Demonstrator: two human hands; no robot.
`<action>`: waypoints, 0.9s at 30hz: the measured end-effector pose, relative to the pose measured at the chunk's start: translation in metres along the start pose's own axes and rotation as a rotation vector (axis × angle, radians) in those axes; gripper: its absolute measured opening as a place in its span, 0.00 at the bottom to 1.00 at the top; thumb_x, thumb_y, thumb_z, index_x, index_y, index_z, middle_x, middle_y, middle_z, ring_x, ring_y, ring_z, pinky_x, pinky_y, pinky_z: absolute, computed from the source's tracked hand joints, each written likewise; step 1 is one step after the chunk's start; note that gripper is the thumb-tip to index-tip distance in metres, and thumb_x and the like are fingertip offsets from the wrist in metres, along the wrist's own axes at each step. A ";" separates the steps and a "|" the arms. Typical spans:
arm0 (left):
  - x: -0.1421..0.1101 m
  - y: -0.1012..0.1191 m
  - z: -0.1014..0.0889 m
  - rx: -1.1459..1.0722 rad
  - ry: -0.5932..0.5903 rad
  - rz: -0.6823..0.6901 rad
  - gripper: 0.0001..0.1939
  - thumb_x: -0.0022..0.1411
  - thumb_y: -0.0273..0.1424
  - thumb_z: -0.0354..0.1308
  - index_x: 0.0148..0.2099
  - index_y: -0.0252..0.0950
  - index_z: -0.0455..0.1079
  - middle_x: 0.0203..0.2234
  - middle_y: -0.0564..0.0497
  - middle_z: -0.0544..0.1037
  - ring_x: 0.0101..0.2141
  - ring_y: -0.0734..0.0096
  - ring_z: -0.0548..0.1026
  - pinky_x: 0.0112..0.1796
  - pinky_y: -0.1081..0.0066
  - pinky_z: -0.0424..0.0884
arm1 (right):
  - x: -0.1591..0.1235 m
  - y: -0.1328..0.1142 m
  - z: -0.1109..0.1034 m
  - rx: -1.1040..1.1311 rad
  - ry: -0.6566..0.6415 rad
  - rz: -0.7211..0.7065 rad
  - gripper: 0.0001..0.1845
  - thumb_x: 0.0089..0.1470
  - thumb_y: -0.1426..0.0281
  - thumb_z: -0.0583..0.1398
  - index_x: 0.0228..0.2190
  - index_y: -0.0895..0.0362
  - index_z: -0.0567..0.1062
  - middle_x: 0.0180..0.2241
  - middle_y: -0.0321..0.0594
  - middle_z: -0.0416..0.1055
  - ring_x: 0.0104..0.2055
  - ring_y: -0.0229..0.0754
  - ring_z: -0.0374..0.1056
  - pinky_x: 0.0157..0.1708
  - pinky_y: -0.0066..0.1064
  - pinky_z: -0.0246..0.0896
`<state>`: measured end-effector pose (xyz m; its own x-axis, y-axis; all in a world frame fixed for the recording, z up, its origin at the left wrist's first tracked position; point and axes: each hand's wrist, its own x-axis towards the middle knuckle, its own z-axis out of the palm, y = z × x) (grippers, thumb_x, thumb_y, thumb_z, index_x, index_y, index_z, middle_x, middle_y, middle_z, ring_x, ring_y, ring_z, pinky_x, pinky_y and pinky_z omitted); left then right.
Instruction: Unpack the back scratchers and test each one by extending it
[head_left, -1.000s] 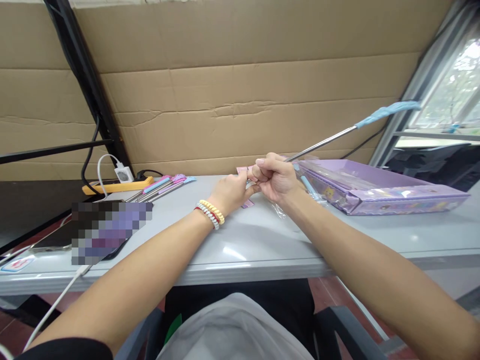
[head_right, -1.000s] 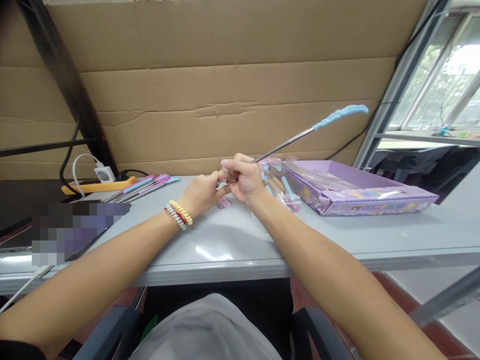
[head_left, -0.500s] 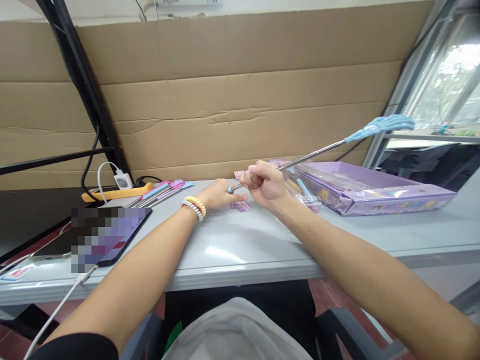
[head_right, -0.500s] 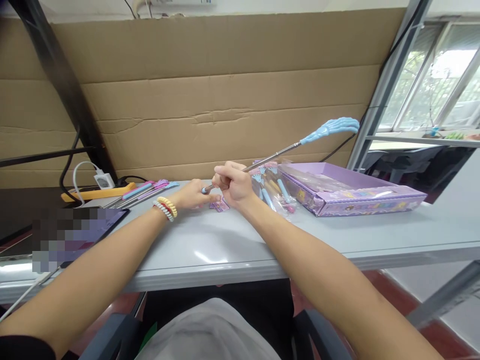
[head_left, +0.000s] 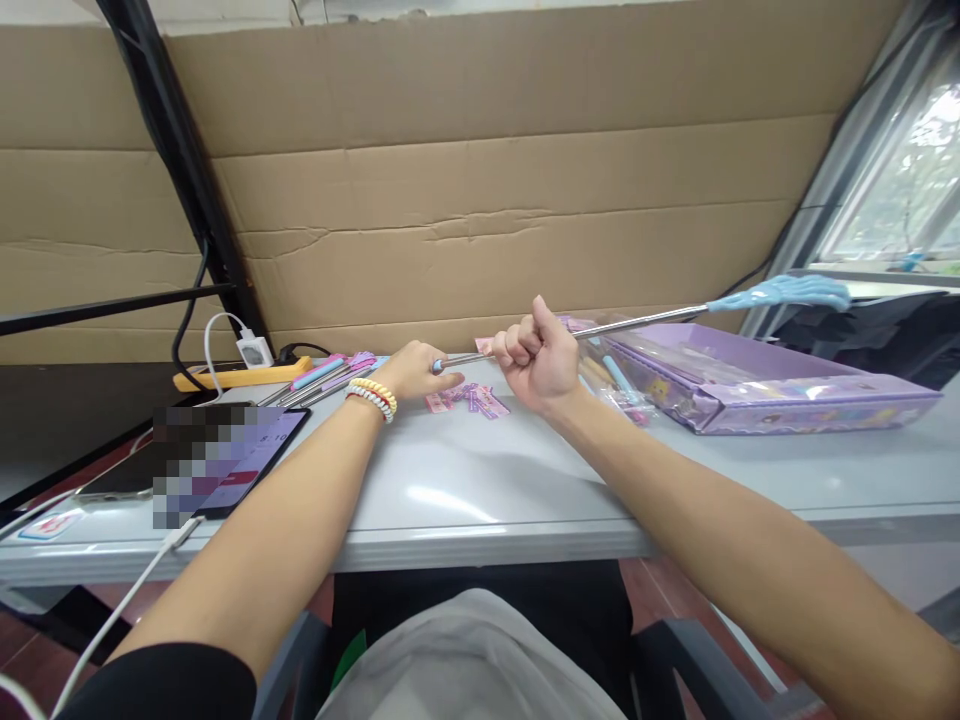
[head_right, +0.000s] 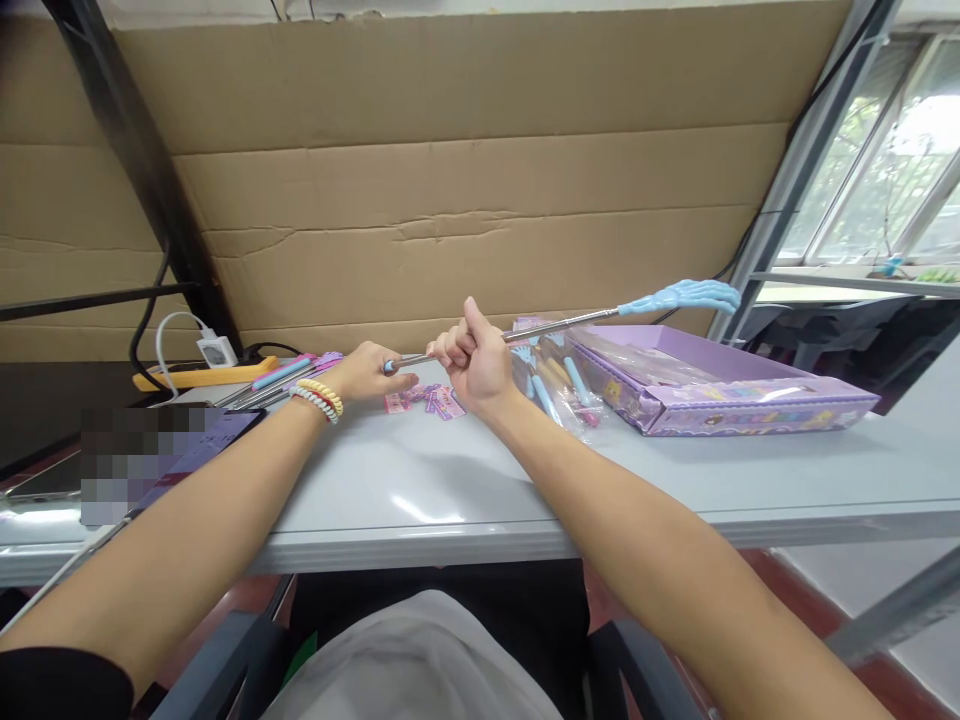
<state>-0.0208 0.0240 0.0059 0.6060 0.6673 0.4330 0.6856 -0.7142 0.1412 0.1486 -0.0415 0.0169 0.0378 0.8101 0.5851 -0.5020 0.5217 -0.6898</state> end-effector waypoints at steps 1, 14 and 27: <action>0.000 -0.003 0.000 0.034 0.016 -0.002 0.23 0.53 0.46 0.51 0.16 0.36 0.54 0.11 0.57 0.56 0.17 0.78 0.53 0.22 0.71 0.47 | 0.000 0.001 0.000 0.004 -0.002 -0.005 0.36 0.44 0.47 0.59 0.11 0.56 0.43 0.09 0.29 0.42 0.15 0.33 0.50 0.26 0.33 0.60; 0.002 -0.015 0.003 0.319 0.130 -0.267 0.18 0.56 0.44 0.48 0.29 0.37 0.70 0.25 0.43 0.76 0.31 0.58 0.72 0.27 0.68 0.57 | 0.003 -0.001 -0.007 0.039 0.034 -0.037 0.36 0.42 0.39 0.53 0.11 0.56 0.46 0.10 0.30 0.46 0.15 0.35 0.53 0.28 0.36 0.62; -0.005 0.032 -0.005 -0.048 0.292 0.102 0.19 0.59 0.45 0.47 0.38 0.38 0.73 0.34 0.50 0.77 0.35 0.70 0.72 0.35 0.74 0.62 | 0.008 -0.001 -0.023 0.048 -0.024 0.090 0.34 0.41 0.39 0.53 0.11 0.56 0.54 0.12 0.34 0.57 0.21 0.41 0.65 0.26 0.35 0.62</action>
<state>-0.0041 -0.0028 0.0127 0.5241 0.5077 0.6838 0.6030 -0.7882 0.1231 0.1693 -0.0296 0.0123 -0.0296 0.8464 0.5316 -0.5436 0.4327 -0.7192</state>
